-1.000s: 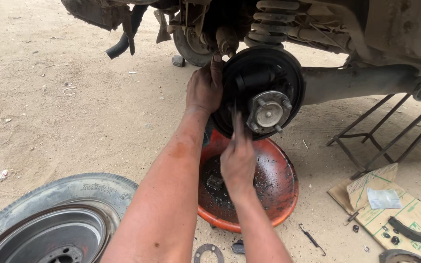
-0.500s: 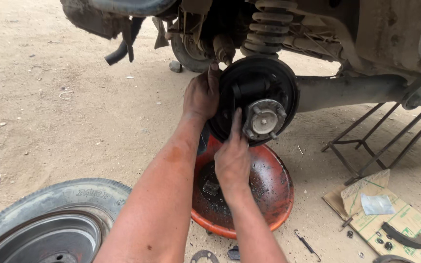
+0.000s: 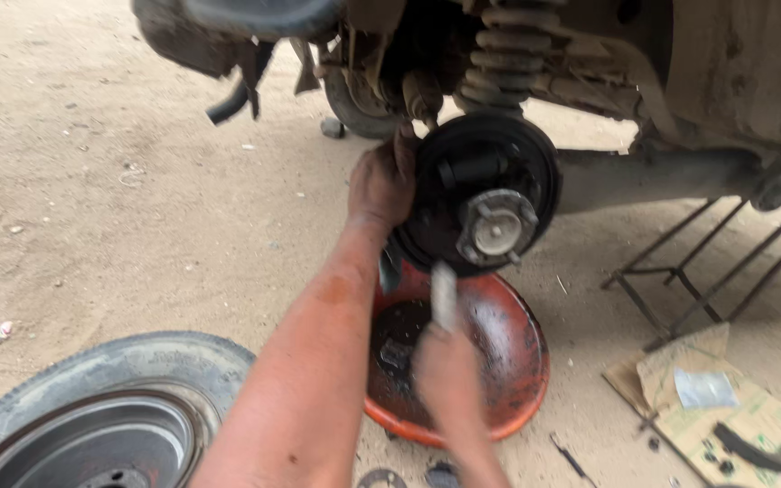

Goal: The person cleans and maintains a vehicle's rear brake assembly by hand and with a cloth, using a screwdriver to pry components and wiping the internal hub over a plastic basin.

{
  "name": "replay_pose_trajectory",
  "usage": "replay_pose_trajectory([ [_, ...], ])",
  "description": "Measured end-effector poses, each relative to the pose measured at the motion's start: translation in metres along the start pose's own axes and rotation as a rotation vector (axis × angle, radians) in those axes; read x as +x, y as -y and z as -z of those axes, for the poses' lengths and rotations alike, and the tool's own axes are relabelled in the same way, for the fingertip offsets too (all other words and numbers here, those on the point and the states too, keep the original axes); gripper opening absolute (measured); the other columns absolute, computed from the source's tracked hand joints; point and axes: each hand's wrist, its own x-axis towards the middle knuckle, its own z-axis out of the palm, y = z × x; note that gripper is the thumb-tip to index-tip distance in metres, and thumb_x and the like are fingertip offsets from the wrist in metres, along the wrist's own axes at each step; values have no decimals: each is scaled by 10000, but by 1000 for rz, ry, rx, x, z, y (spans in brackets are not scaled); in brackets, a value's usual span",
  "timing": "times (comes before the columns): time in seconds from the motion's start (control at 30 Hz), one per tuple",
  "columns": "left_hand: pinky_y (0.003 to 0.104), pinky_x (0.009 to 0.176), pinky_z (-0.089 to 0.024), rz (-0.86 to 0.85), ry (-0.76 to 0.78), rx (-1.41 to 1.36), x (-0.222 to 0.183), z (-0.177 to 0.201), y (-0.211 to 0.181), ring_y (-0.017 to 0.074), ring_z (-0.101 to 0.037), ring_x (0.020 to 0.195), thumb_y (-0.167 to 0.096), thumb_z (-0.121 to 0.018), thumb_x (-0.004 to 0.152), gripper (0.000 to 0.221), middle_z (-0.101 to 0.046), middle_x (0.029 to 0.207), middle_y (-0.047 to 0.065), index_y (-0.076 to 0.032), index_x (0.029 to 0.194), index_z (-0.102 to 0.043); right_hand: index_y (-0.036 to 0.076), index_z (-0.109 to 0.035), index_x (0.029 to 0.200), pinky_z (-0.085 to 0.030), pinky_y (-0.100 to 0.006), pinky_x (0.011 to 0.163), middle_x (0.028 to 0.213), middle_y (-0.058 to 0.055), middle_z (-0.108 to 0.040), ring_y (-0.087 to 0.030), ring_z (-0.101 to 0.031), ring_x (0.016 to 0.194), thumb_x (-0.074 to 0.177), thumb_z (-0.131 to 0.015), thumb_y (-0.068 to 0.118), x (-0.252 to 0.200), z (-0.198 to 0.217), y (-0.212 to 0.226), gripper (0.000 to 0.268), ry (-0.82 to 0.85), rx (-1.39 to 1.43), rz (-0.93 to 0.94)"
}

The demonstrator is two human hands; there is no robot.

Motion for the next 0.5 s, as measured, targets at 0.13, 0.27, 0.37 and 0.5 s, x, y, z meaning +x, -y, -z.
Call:
replay_pose_trajectory([
  [0.13, 573, 826, -511, -59, -82, 3, -8, -5, 3, 492, -652, 973, -491, -303, 1061, 598, -731, 985, 246, -89, 1083, -745, 3, -527, 1150, -433, -465, 590, 896, -202, -565, -305, -552, 707, 1030, -521, 153, 26, 98, -52, 191, -307, 83, -117],
  [0.27, 563, 828, -524, -4, -50, 10, -5, 1, -2, 475, -664, 979, -500, -315, 1061, 595, -744, 975, 225, -94, 1046, -750, 76, -709, 1360, -515, -358, 763, 990, -112, -667, -232, -644, 877, 1080, -573, 139, 95, 182, -15, 317, -292, -543, 616],
  [0.37, 563, 821, -520, -3, -47, 9, -4, 2, -3, 477, -660, 977, -501, -315, 1062, 593, -744, 977, 221, -100, 1038, -751, 207, -764, 1242, -579, -393, 816, 1085, -76, -713, -264, -693, 920, 1037, -596, 158, 154, 201, 38, 269, -103, -988, 554],
  [0.5, 579, 839, -505, -28, -50, 44, -3, -1, -1, 484, -655, 976, -497, -304, 1068, 598, -742, 970, 227, -91, 1037, -742, 249, -772, 1191, -545, -389, 1066, 1218, 13, -740, -221, -707, 1136, 940, -631, 125, 183, 221, 88, 313, 84, -1265, 716],
])
